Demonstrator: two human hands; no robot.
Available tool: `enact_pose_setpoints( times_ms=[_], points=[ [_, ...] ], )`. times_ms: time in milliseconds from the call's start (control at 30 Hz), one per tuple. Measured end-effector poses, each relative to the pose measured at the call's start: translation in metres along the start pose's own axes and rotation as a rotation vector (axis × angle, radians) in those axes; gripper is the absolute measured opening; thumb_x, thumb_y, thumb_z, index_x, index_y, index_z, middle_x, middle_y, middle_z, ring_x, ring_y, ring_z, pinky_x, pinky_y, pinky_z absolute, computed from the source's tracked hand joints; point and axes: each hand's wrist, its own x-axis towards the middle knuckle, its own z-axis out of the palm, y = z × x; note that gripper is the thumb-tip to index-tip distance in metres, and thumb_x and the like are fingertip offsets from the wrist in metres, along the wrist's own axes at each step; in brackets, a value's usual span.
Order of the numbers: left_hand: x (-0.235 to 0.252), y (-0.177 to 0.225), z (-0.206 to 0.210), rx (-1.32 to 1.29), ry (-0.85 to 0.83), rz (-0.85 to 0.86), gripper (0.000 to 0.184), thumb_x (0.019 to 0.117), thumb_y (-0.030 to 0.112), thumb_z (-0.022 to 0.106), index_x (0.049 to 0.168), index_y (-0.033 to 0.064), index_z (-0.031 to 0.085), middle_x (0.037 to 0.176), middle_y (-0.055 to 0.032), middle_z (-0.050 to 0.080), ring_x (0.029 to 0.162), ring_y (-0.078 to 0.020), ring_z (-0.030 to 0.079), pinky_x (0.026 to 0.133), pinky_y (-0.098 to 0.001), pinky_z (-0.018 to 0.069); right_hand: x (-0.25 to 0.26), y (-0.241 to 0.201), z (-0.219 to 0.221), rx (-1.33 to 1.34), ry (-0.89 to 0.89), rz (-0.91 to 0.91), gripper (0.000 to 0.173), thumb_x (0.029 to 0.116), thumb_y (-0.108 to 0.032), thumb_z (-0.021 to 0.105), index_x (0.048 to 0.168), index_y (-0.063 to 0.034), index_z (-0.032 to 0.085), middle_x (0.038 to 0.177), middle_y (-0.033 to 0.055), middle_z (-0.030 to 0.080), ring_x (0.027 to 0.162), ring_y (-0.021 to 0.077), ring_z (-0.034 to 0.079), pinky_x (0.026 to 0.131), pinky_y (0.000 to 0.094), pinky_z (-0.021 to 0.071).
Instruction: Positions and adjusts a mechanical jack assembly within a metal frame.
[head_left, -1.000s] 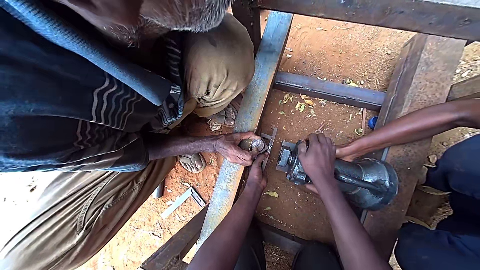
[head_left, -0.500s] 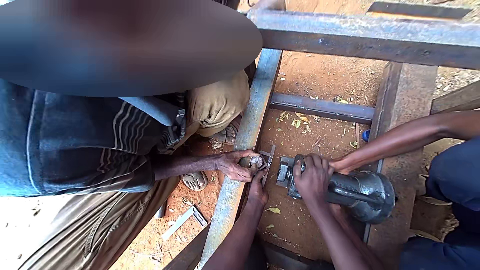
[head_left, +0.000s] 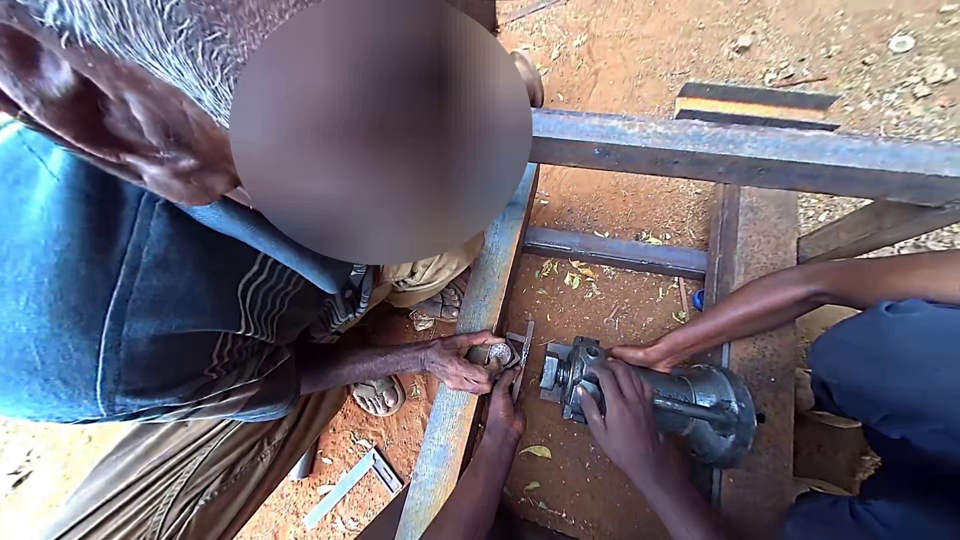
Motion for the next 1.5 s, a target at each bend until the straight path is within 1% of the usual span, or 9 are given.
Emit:
enact_pose_setpoints(
  times_ms=[133, 333, 567, 933, 1067, 1133, 1233, 1367, 1500],
  points=[
    [-0.003, 0.002, -0.002, 0.023, -0.035, 0.028, 0.033, 0.0928, 0.008, 0.068, 0.124, 0.0071, 0.061, 0.119, -0.0127, 0.064, 0.107, -0.0249, 0.062, 0.091, -0.0436, 0.0535, 0.043, -0.007, 0.016, 0.066, -0.174, 0.182, 0.056, 0.1020, -0.045, 0.058, 0.142, -0.0057, 0.057, 0.146, 0.0154, 0.056, 0.138, 0.0330, 0.051, 0.118, 0.0536, 0.0384],
    [-0.004, 0.003, -0.003, 0.036, -0.059, 0.034, 0.030, 0.0932, 0.011, 0.067, 0.122, 0.0097, 0.060, 0.115, -0.0094, 0.064, 0.104, -0.0219, 0.063, 0.089, -0.0424, 0.0540, 0.062, -0.019, 0.026, 0.094, -0.203, 0.272, 0.038, 0.0920, -0.020, 0.068, 0.124, 0.0000, 0.067, 0.132, 0.0204, 0.060, 0.126, 0.0384, 0.056, 0.105, 0.0541, 0.0492],
    [-0.003, 0.001, -0.003, 0.017, -0.057, 0.030, 0.033, 0.0927, 0.012, 0.068, 0.124, 0.0097, 0.060, 0.120, -0.0096, 0.064, 0.110, -0.0231, 0.062, 0.095, -0.0464, 0.0517, 0.066, -0.023, 0.018, -0.022, -0.158, 0.252, 0.028, 0.0879, -0.026, 0.069, 0.107, -0.0046, 0.072, 0.119, 0.0173, 0.058, 0.113, 0.0378, 0.056, 0.090, 0.0550, 0.0506],
    [-0.004, 0.003, -0.006, 0.030, -0.061, 0.030, 0.033, 0.0915, 0.012, 0.071, 0.124, 0.0102, 0.061, 0.122, -0.0087, 0.063, 0.110, -0.0221, 0.060, 0.095, -0.0442, 0.0495, -0.052, -0.032, 0.071, -0.354, 0.184, -0.049, 0.058, 0.1012, -0.047, 0.050, 0.144, -0.0082, 0.058, 0.141, 0.0223, 0.060, 0.124, 0.0388, 0.060, 0.098, 0.0535, 0.0473],
    [-0.006, 0.004, -0.004, 0.046, -0.063, 0.028, 0.035, 0.0904, 0.013, 0.072, 0.123, 0.0098, 0.062, 0.122, -0.0091, 0.064, 0.110, -0.0224, 0.060, 0.094, -0.0440, 0.0502, -0.027, -0.026, 0.019, -0.133, 0.166, -0.151, 0.036, 0.1010, -0.035, 0.049, 0.095, -0.0138, 0.076, 0.085, 0.0069, 0.069, 0.084, 0.0276, 0.065, 0.081, 0.0485, 0.0489],
    [-0.009, 0.004, -0.006, 0.046, -0.062, 0.023, 0.036, 0.0917, 0.013, 0.071, 0.126, 0.0098, 0.061, 0.125, -0.0092, 0.063, 0.113, -0.0231, 0.060, 0.097, -0.0449, 0.0500, 0.010, -0.020, 0.001, -0.040, 0.108, -0.037, 0.032, 0.0986, -0.034, 0.055, 0.098, -0.0079, 0.075, 0.094, 0.0137, 0.068, 0.093, 0.0356, 0.065, 0.084, 0.0547, 0.0507],
    [-0.011, 0.004, -0.006, 0.025, -0.061, 0.022, 0.036, 0.0914, 0.012, 0.071, 0.126, 0.0090, 0.061, 0.125, -0.0098, 0.063, 0.114, -0.0231, 0.060, 0.097, -0.0441, 0.0508, 0.061, -0.008, -0.001, 0.048, -0.208, 0.195, 0.056, 0.1010, -0.051, 0.056, 0.133, -0.0057, 0.062, 0.132, 0.0203, 0.059, 0.122, 0.0425, 0.057, 0.098, 0.0642, 0.0463],
    [-0.011, 0.003, -0.007, -0.008, -0.081, 0.020, 0.034, 0.0906, 0.011, 0.071, 0.124, 0.0093, 0.061, 0.122, -0.0096, 0.064, 0.111, -0.0221, 0.062, 0.095, -0.0420, 0.0524, 0.083, -0.013, 0.020, 0.014, -0.383, 0.311, 0.036, 0.0951, -0.033, 0.060, 0.107, -0.0003, 0.070, 0.115, 0.0228, 0.064, 0.108, 0.0419, 0.063, 0.092, 0.0661, 0.0457],
    [-0.010, 0.001, -0.005, -0.051, -0.103, 0.014, 0.036, 0.0905, 0.010, 0.071, 0.124, 0.0100, 0.060, 0.124, -0.0082, 0.062, 0.113, -0.0213, 0.060, 0.097, -0.0399, 0.0507, 0.061, -0.019, 0.036, -0.131, -0.138, 0.177, 0.037, 0.0970, -0.024, 0.055, 0.122, 0.0025, 0.065, 0.121, 0.0259, 0.064, 0.116, 0.0445, 0.060, 0.106, 0.0610, 0.0422]
  ],
)
